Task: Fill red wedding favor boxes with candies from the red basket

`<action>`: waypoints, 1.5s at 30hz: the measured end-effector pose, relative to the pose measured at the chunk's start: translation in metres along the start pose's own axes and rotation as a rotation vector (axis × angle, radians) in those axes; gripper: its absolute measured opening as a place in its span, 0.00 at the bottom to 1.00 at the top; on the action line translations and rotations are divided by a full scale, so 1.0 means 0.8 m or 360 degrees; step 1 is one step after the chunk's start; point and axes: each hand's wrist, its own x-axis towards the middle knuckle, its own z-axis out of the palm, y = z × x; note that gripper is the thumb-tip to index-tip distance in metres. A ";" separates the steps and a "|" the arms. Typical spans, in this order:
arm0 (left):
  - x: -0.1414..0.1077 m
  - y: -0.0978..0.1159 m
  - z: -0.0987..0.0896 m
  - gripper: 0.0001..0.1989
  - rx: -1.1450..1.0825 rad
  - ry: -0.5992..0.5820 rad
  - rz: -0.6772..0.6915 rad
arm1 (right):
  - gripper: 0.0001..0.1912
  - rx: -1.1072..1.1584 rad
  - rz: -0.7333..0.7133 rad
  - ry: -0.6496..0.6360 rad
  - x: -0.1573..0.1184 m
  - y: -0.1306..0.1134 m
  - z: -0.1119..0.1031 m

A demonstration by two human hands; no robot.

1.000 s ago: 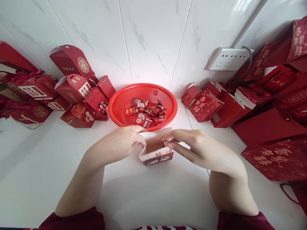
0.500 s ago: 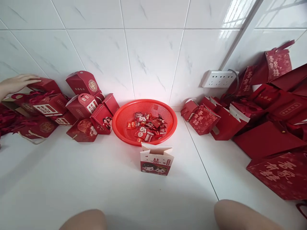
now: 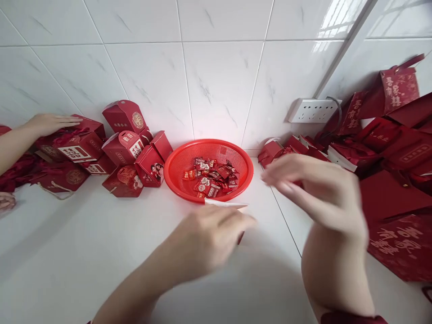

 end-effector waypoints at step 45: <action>0.019 -0.062 -0.008 0.24 -0.0079 -0.0346 -0.0516 | 0.11 0.0803 0.0293 0.0096 0.039 0.047 0.055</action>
